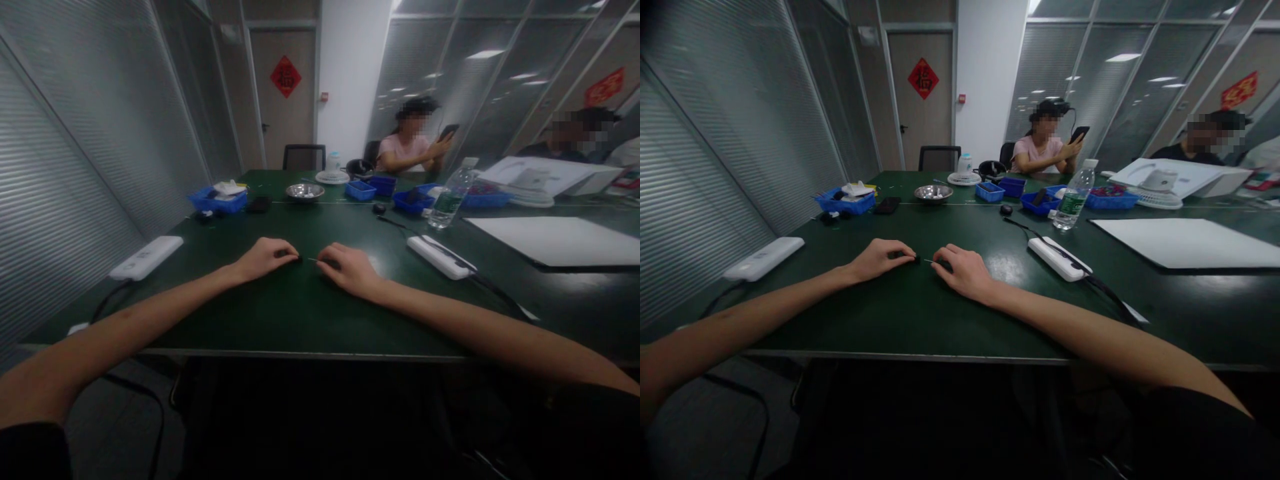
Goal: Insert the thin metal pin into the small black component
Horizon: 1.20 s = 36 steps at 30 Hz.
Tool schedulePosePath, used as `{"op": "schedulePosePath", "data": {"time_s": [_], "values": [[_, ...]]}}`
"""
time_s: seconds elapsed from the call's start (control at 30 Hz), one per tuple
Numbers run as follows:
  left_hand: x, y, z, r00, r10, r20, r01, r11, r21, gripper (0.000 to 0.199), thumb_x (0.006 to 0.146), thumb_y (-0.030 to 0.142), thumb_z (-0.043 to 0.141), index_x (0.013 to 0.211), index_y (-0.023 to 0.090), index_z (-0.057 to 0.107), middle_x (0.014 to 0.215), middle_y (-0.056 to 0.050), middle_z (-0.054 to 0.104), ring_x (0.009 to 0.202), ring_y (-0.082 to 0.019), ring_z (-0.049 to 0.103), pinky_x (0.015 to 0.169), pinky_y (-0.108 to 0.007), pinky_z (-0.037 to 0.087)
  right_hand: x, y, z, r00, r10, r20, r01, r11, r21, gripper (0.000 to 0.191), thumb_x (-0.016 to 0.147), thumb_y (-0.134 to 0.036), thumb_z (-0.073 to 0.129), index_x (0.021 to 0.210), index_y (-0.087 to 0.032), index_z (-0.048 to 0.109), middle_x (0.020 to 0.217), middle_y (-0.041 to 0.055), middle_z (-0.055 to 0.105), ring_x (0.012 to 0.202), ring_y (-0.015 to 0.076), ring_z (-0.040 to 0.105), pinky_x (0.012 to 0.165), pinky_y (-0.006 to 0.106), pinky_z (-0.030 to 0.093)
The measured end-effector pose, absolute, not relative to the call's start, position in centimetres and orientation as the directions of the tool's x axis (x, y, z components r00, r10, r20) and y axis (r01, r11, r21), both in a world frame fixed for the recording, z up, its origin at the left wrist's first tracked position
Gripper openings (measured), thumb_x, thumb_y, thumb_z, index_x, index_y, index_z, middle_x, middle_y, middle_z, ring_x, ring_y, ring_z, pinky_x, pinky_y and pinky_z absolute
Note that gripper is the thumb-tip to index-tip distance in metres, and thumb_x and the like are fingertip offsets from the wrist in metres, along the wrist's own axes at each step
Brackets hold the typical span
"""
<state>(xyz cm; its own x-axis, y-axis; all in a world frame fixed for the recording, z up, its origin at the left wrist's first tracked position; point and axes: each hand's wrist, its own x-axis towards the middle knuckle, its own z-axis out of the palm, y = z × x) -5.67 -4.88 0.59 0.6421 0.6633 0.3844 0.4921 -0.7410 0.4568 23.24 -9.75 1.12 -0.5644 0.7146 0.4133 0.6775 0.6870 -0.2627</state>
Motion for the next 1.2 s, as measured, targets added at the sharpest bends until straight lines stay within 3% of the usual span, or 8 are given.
{"op": "schedulePosePath", "data": {"time_s": [0.4,0.53,0.8,1.2], "values": [[-3.2,-8.3,0.8,0.651,0.668,0.361,0.418,-0.712,0.564,0.018,0.096,0.031,0.069,0.112,0.022,0.068,0.105,-0.005,0.072,0.090,-0.018,0.067,0.080,-0.031,0.052,23.2,-10.1,1.3,-0.564,0.716,0.411,0.674,0.687,-0.272,0.017,0.096,-0.031,0.059,0.107,-0.020,0.067,0.103,0.0053,0.070,0.084,0.0178,0.063,0.075,0.028,0.045],[-3.2,-8.1,0.9,0.668,0.649,0.364,0.428,-0.736,0.525,0.026,0.095,0.032,0.070,0.120,0.023,0.068,0.111,-0.007,0.070,0.100,-0.022,0.066,0.086,-0.034,0.052,23.2,-10.4,1.6,-0.577,0.708,0.407,0.663,0.697,-0.272,0.016,0.095,-0.031,0.061,0.105,-0.020,0.068,0.103,0.0050,0.070,0.083,0.0174,0.063,0.074,0.028,0.044],[-3.4,-7.5,0.8,0.697,0.617,0.367,0.458,-0.775,0.435,0.019,0.099,0.030,0.064,0.114,0.022,0.073,0.108,-0.008,0.070,0.104,-0.025,0.062,0.092,-0.039,0.049,23.2,-10.5,1.6,-0.603,0.682,0.414,0.652,0.720,-0.236,0.016,0.094,-0.030,0.060,0.104,-0.019,0.067,0.101,0.0043,0.070,0.080,0.0163,0.062,0.071,0.027,0.042],[-3.5,-7.5,0.7,0.680,0.667,0.303,0.459,-0.710,0.534,0.020,0.100,0.029,0.061,0.114,0.020,0.072,0.106,-0.006,0.068,0.096,-0.021,0.064,0.087,-0.034,0.048,23.3,-10.1,1.2,-0.650,0.627,0.429,0.621,0.764,-0.176,0.017,0.097,-0.031,0.059,0.107,-0.020,0.066,0.101,0.0045,0.069,0.079,0.0159,0.061,0.068,0.027,0.040]]}}
